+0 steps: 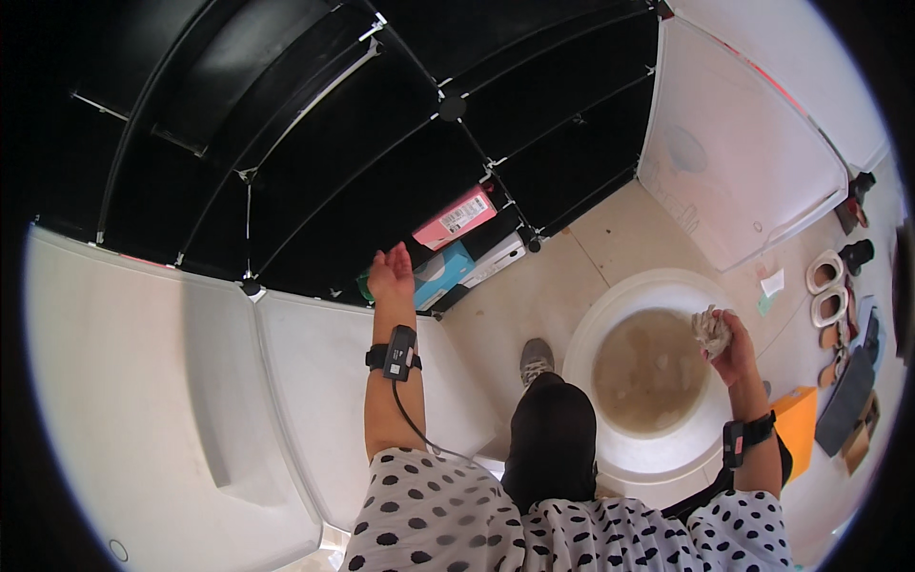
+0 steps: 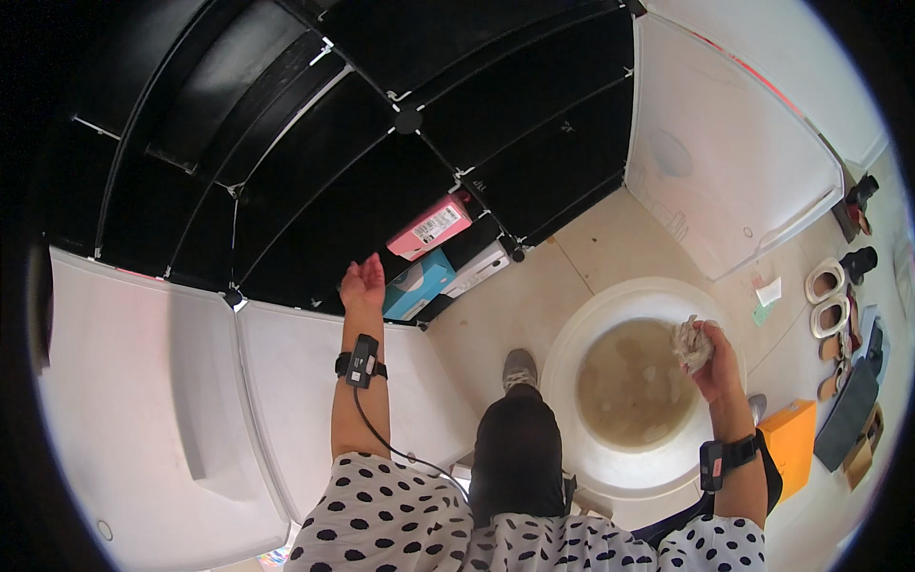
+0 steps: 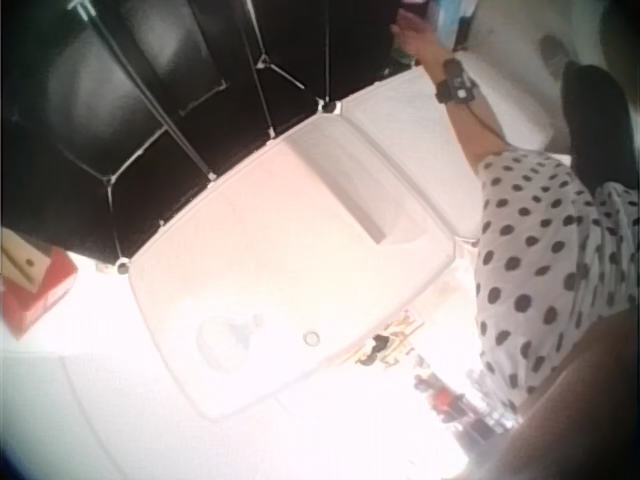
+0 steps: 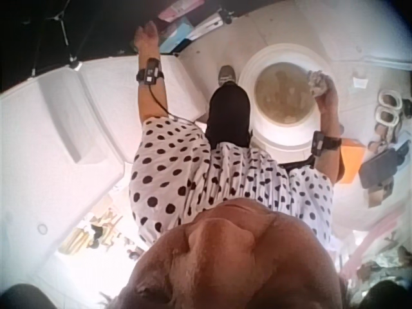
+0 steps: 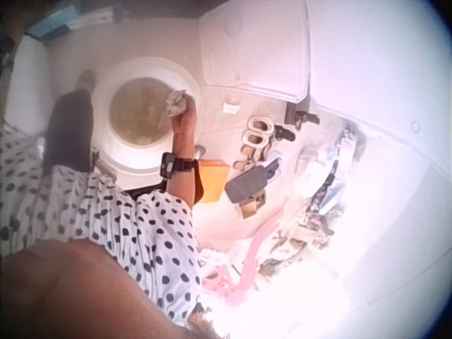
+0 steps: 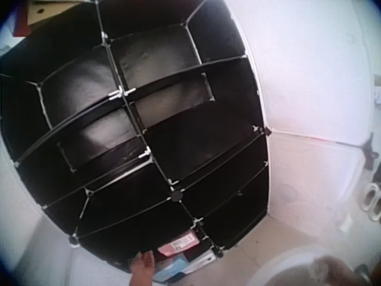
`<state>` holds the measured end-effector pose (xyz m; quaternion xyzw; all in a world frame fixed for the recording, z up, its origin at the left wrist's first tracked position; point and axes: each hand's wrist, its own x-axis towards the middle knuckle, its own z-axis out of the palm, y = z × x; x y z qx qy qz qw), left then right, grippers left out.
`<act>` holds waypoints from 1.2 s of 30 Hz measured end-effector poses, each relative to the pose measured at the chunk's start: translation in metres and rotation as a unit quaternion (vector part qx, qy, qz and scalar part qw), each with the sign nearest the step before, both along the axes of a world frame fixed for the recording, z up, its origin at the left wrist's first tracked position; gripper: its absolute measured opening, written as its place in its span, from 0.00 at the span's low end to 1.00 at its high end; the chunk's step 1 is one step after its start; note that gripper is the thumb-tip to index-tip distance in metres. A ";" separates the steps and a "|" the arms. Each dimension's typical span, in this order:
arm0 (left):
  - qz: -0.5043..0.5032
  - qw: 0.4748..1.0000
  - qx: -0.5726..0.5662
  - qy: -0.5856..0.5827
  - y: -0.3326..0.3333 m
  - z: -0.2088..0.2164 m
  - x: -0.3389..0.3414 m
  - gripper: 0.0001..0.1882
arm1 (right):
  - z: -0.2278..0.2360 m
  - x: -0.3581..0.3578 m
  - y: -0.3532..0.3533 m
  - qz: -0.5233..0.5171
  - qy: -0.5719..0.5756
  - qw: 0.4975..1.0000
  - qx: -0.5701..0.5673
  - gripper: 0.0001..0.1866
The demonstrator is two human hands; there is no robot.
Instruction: The person removes a box from a cabinet, wrings a cloth in a bucket of water, and wipes the surfaces of the cabinet.
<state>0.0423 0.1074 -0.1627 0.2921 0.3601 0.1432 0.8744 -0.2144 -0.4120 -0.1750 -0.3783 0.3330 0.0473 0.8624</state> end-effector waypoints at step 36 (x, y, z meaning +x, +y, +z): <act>-0.025 0.995 0.071 -0.061 0.012 0.008 0.000 0.16 | 0.001 -0.004 -0.013 0.020 0.017 0.998 -0.053 0.10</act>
